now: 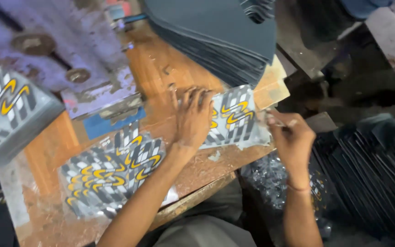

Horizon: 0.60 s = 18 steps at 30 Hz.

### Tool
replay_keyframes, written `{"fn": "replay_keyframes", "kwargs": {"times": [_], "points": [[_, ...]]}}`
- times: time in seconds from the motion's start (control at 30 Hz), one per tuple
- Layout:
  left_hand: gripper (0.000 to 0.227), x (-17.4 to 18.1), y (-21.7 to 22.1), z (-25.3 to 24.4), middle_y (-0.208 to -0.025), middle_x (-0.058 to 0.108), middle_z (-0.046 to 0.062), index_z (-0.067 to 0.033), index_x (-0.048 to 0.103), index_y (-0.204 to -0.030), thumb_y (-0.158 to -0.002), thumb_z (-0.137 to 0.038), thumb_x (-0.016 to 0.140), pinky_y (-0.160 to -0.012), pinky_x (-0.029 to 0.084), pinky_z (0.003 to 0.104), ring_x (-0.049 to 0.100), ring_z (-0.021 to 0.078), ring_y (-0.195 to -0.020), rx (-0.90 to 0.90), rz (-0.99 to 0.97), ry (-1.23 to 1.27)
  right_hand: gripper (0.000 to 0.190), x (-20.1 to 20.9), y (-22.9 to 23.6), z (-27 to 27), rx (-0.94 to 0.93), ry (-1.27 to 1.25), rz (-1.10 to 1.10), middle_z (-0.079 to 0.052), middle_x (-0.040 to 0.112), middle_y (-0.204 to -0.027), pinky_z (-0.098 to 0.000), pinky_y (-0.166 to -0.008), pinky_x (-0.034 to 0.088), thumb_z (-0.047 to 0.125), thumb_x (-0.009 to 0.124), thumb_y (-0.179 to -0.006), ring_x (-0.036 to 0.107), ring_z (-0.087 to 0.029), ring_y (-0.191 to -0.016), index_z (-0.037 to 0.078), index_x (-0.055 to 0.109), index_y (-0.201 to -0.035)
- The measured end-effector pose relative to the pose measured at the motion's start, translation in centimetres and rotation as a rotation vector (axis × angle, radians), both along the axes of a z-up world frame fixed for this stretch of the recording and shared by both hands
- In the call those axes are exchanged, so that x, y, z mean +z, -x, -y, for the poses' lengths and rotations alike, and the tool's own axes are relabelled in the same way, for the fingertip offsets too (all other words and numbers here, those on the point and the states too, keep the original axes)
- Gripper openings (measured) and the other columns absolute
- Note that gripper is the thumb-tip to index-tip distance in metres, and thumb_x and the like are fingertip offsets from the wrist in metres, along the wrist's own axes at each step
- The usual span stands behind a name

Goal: The person wipes the surface of a stack of printed sheets using a white cloth. They repeatedly rub the top sheet, then lift the stack to move it aside. The person then picks up another stack of similar printed sheets and continues wiping them with the cloth.

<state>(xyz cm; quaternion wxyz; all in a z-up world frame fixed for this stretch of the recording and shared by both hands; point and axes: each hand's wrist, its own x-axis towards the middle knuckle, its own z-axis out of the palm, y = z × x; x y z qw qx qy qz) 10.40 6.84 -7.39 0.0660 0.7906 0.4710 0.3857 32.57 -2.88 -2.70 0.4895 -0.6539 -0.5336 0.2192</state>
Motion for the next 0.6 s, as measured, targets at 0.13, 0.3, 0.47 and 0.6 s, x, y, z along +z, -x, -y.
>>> {"fn": "replay_keyframes", "kwargs": {"times": [0.13,0.3,0.47,0.6], "points": [[0.024,-1.1,-1.1,-0.1,-0.123,0.066,0.007,-0.0110,0.066,-0.118,-0.096,-0.020,0.065,-0.121,0.015,0.072,0.055,0.0304,-0.127,0.092,-0.095,-0.030,0.015,-0.9,1.6,-1.8,0.036,-0.155,0.435,-0.015,0.072,-0.100,-0.0355,-0.076,0.055,-0.003,0.072,-0.090,0.070,-0.028,-0.088,0.002,0.076,-0.103],[0.024,-0.9,-1.0,0.1,-0.122,0.067,0.008,-0.0120,0.065,-0.118,-0.096,-0.020,0.065,-0.119,0.015,0.074,0.055,0.0304,-0.126,0.143,-0.123,0.011,0.013,-0.4,2.4,0.7,0.156,-0.098,0.585,-0.015,0.068,-0.098,-0.0429,-0.079,0.053,-0.002,0.069,-0.082,0.067,-0.035,-0.090,0.002,0.072,-0.094],[0.022,-0.4,-0.9,0.1,-0.118,0.067,0.007,-0.0118,0.065,-0.116,-0.095,-0.021,0.065,-0.120,0.016,0.074,0.057,0.0308,-0.120,0.124,-0.101,0.047,0.014,1.7,1.3,3.1,0.569,0.130,0.328,-0.011,0.073,-0.088,-0.0370,-0.074,0.057,-0.002,0.068,-0.080,0.072,-0.030,-0.083,0.005,0.075,-0.090],[0.024,-0.8,-1.1,0.2,-0.117,0.065,0.008,-0.0121,0.065,-0.117,-0.095,-0.021,0.065,-0.119,0.016,0.073,0.057,0.0308,-0.118,0.122,-0.083,0.026,0.025,1.8,1.5,5.3,0.614,0.115,0.197,-0.011,0.077,-0.088,-0.0353,-0.070,0.057,0.001,0.075,-0.076,0.074,-0.026,-0.079,0.005,0.080,-0.100]]}}
